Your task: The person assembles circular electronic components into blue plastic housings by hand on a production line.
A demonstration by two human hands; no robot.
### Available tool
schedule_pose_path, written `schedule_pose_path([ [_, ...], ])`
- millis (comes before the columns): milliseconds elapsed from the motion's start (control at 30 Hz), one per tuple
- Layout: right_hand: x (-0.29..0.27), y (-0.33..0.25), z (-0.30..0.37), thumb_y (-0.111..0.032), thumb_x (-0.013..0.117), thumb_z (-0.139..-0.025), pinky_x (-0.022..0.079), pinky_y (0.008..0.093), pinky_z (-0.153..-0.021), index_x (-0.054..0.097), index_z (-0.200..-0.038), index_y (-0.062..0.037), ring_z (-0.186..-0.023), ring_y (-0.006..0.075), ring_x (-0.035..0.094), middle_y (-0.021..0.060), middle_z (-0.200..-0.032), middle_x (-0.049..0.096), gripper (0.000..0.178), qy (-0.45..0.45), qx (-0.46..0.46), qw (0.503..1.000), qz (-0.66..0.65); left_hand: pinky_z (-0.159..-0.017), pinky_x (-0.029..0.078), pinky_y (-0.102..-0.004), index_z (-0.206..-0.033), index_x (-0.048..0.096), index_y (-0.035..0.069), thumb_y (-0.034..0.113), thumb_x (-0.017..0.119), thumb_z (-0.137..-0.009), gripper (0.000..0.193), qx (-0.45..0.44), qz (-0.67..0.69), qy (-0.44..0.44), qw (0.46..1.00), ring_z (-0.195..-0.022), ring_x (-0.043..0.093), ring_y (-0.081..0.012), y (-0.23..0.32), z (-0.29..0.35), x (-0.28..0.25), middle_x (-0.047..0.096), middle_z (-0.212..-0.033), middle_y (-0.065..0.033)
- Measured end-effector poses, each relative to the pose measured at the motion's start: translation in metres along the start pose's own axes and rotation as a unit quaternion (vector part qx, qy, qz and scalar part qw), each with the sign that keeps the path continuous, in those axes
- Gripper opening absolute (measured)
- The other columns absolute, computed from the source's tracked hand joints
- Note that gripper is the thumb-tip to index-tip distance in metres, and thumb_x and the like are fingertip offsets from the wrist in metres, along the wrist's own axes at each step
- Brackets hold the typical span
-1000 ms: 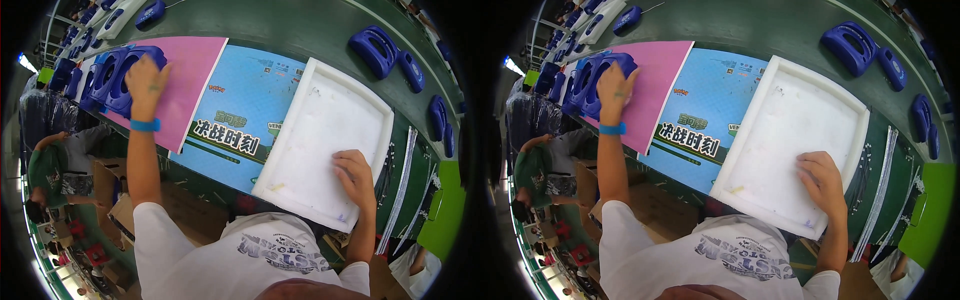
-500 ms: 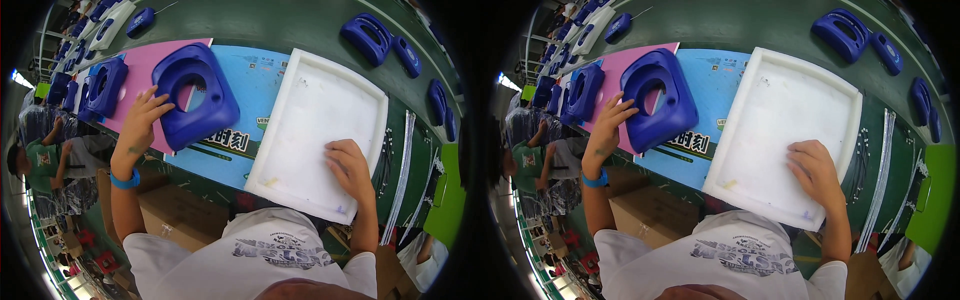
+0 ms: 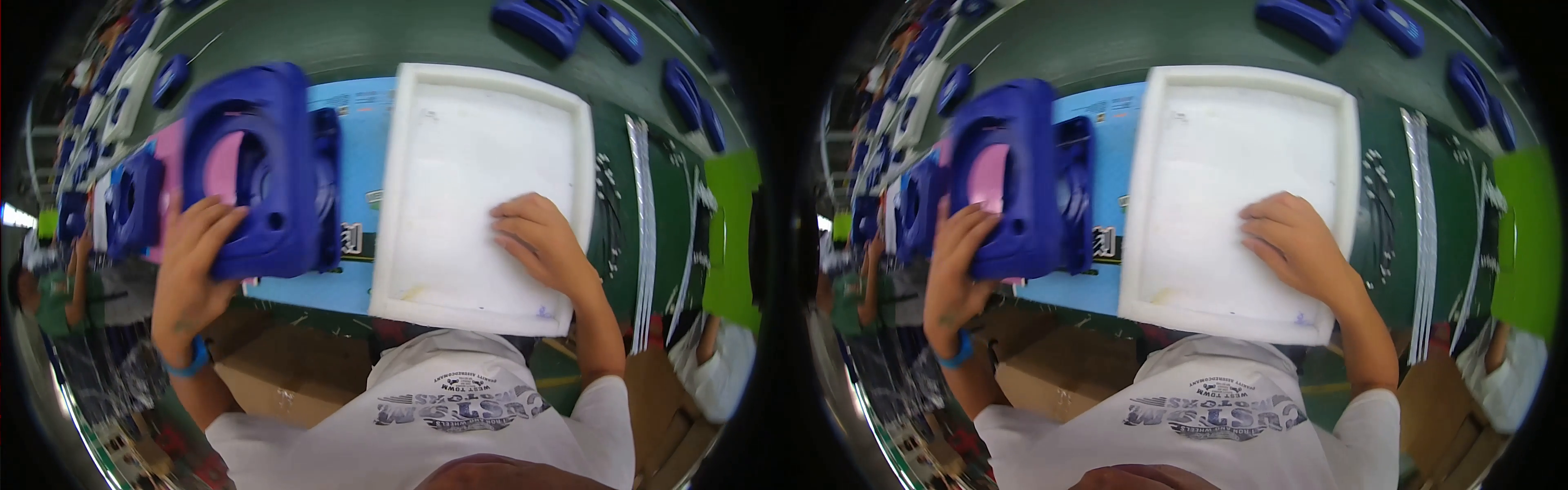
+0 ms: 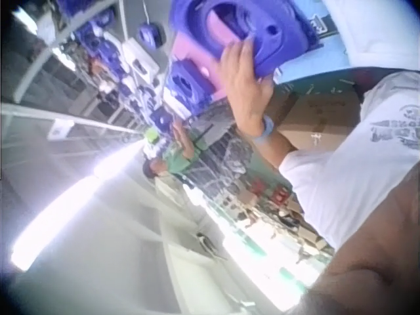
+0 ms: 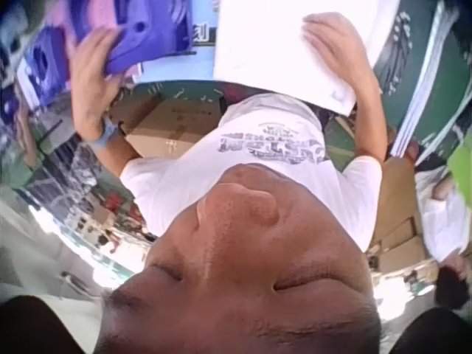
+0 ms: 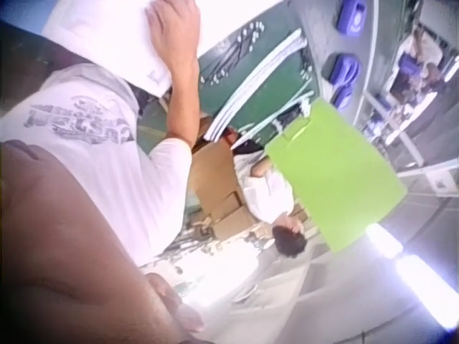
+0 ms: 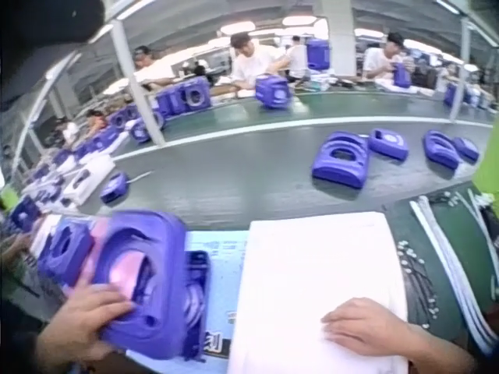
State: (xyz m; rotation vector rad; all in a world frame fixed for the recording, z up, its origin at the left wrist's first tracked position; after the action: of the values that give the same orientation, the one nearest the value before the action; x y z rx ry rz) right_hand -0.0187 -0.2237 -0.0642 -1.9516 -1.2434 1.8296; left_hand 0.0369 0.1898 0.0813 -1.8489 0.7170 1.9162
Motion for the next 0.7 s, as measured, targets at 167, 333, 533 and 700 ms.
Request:
schedule_pose_path([
  [167,-0.026,-0.005,-0.001,-0.003,0.077,-0.095,0.055,0.0381,-0.084,0.076,-0.106,-0.0008,-0.095,0.0307,0.069,0.0137,-0.113,0.074,0.012,0.23,-0.046,0.972,0.007,-0.124,0.032,-0.0713,-0.132,0.071,0.003,0.027,0.083,-0.075,0.063,0.146,0.012,0.181,0.972,-0.117,0.069,-0.0409,0.05,-0.026,0.0,0.067,-0.123,-0.0208],
  [333,-0.034,0.033,0.031,0.001,0.07,-0.103,0.051,0.0304,-0.088,0.076,-0.113,0.0015,-0.097,0.0197,0.065,0.012,-0.111,0.071,0.012,0.369,0.111,0.914,-0.127,-0.114,0.047,-0.0637,-0.14,0.068,0.006,0.032,0.089,-0.074,0.074,0.324,0.117,-0.009,0.939,-0.108,0.067,-0.0407,0.158,-0.09,0.067,0.065,-0.114,-0.0191],
  [533,-0.054,0.024,0.043,-0.004,0.071,-0.103,0.052,0.0318,-0.087,0.076,-0.115,0.0002,-0.101,0.0192,0.068,0.0113,-0.111,0.073,0.013,0.36,0.092,0.926,-0.068,-0.118,0.044,-0.0605,-0.143,0.067,0.005,0.047,0.087,-0.082,0.077,0.33,0.177,-0.092,0.923,-0.12,0.065,-0.0403,0.207,-0.105,0.103,0.067,-0.124,-0.0194],
  [700,-0.131,0.088,0.082,-0.028,0.075,-0.102,0.056,0.0367,-0.079,0.078,-0.118,-0.0052,-0.096,0.0243,0.073,0.0103,-0.112,0.076,0.029,0.297,0.249,0.912,0.133,-0.126,0.031,-0.0661,-0.149,0.063,0.005,0.033,0.082,-0.093,0.066,0.129,-0.038,0.092,0.987,-0.145,0.053,-0.0437,0.135,-0.113,0.105,0.058,-0.152,-0.0221],
])
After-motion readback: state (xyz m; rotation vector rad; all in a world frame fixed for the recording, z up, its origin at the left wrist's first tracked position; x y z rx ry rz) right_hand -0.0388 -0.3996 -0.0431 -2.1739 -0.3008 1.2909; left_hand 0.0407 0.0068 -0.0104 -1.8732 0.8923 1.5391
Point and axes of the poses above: each hand's wrist, its own z-axis away from the middle knuckle, its own x-axis out of the palm, y = z × x, the point moved 4 cm from there along -z, towards the middle knuckle
